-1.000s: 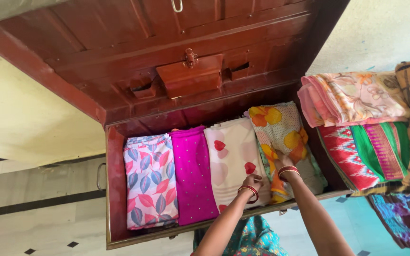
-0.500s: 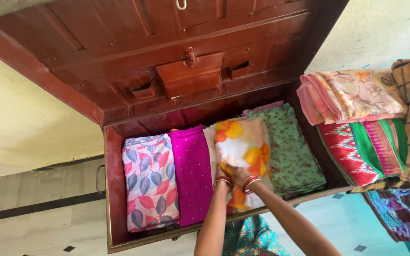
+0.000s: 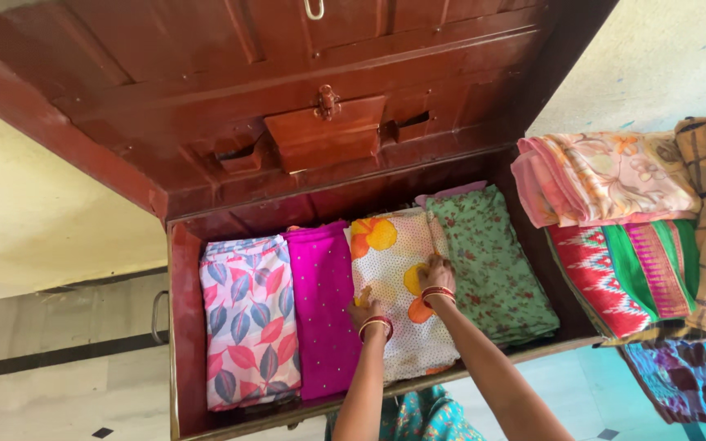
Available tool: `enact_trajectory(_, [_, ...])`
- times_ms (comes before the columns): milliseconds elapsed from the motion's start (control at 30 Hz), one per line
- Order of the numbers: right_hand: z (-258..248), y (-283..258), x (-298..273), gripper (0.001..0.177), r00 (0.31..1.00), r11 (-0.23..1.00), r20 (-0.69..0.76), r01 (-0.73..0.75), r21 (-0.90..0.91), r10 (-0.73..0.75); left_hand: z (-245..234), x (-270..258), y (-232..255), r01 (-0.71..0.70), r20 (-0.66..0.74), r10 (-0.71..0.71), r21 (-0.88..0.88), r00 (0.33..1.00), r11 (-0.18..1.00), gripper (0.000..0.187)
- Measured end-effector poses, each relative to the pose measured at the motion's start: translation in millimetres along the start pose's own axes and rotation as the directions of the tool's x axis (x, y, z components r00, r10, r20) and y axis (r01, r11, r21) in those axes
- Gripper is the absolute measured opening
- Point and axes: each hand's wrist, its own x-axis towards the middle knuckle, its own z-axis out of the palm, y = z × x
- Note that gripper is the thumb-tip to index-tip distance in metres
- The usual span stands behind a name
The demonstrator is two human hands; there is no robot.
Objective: The person organizes several pieces of folded clothing and fabrics inside a large metal chest, moving items in and out of the chest and rearranging their positions.
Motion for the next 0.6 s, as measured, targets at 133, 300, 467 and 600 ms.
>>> enact_trajectory(133, [12.2, -10.9, 4.1, 0.064, 0.989, 0.99, -0.09, -0.122, -0.075, 0.115, -11.8, -7.3, 5.7, -0.239, 0.034, 0.236, 0.153, 0.971, 0.959, 0.09])
enact_trajectory(300, [3.4, 1.7, 15.9, 0.043, 0.96, 0.959, -0.007, -0.281, -0.042, 0.28, -6.2, -5.4, 3.5, -0.044, 0.075, 0.01, 0.463, 0.997, 0.885, 0.091])
enact_trajectory(467, [-18.0, 22.7, 16.7, 0.041, 0.955, 0.979, -0.266, -0.17, -0.116, 0.134, -2.7, -16.6, -1.5, -0.179, 0.148, 0.112, 0.591, 0.983, 0.787, 0.095])
enact_trajectory(600, [-9.7, 18.0, 21.3, 0.051, 0.97, 0.985, -0.192, -0.161, -0.064, 0.147, 0.3, -13.9, -2.9, -0.139, 0.188, 0.024, 0.631, 0.982, 0.763, 0.097])
